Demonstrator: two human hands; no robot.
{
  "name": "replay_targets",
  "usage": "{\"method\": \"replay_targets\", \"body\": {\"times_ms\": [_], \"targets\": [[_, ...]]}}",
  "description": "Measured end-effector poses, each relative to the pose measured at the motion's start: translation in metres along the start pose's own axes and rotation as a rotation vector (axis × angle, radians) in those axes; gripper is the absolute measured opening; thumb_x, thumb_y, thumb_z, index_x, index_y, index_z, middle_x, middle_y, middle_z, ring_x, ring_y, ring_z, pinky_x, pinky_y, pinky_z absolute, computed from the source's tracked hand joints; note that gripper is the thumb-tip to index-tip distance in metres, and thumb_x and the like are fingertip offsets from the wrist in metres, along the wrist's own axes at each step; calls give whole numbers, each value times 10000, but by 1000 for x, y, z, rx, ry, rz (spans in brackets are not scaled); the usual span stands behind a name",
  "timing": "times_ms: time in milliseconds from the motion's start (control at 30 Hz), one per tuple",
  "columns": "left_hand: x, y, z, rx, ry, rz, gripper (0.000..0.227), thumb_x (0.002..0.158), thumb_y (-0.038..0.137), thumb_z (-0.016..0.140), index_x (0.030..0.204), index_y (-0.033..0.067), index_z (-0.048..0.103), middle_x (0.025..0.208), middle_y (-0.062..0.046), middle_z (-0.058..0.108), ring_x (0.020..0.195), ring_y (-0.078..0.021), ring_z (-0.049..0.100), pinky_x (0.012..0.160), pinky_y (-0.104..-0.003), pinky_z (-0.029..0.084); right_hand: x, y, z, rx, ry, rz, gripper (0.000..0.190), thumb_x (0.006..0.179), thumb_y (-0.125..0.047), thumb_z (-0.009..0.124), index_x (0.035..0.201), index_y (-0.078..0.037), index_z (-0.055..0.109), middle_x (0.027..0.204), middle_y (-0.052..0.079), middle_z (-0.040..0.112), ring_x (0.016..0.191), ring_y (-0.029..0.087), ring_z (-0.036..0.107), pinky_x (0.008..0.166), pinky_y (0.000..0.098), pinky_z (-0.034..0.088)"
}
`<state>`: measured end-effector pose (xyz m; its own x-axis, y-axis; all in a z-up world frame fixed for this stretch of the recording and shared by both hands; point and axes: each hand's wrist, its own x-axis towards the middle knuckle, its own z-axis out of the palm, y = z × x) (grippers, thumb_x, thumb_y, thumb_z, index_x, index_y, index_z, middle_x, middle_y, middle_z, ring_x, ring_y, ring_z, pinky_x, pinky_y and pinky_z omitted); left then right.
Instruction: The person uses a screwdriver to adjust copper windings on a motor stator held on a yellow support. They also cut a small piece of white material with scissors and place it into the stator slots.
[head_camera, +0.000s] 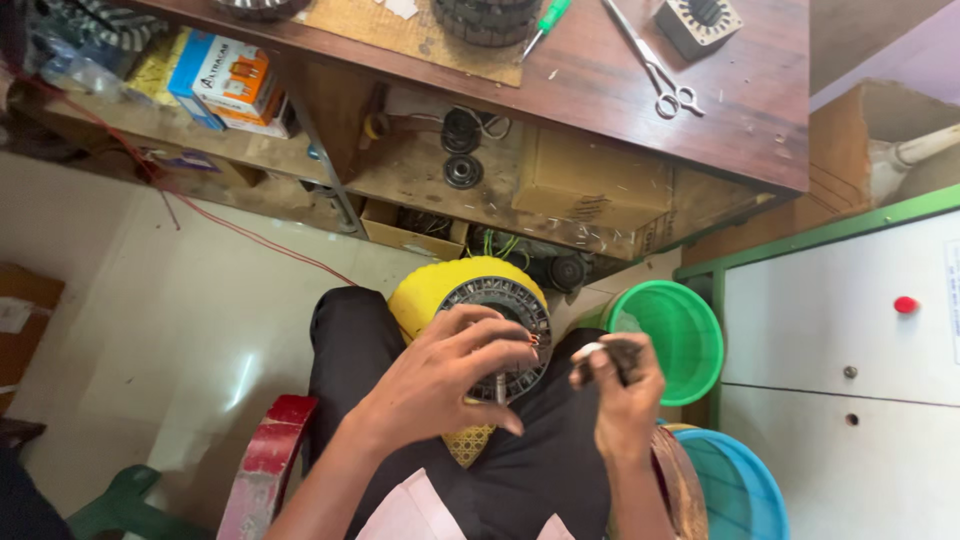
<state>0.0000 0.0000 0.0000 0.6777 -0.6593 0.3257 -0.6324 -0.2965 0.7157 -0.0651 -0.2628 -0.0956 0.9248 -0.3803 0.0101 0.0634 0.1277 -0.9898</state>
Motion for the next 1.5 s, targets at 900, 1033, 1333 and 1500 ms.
{"method": "replay_targets", "body": {"times_ms": [900,1033,1333,1500], "targets": [[28,-57,34,-206,86,-381,427,799,141,795,1205,185,668,968,-118,767,935,-364,728,748,-434,575,13,-16,71,-746,-102,-553,211,839,96,728,1004,-35,723,1006,108,744,909,229,750,750,317,593],[27,-59,34,-244,114,-368,398,789,137,800,1170,170,685,954,-130,761,923,-370,717,733,-433,569,14,-26,75,-740,-139,-568,194,841,80,746,999,-26,709,1011,111,744,926,218,751,788,315,591],[27,-61,36,-236,125,-428,334,793,139,771,1113,168,686,862,-134,751,847,-389,711,689,-483,546,10,-35,91,-644,17,-179,133,877,25,771,1006,-6,766,894,82,776,812,114,712,728,243,568],[28,-55,42,-164,157,-423,285,779,110,761,1051,150,684,809,-166,735,826,-423,693,668,-524,523,11,-39,87,-795,-89,-350,155,849,39,782,996,-5,756,905,90,756,809,131,718,749,256,569]]}}
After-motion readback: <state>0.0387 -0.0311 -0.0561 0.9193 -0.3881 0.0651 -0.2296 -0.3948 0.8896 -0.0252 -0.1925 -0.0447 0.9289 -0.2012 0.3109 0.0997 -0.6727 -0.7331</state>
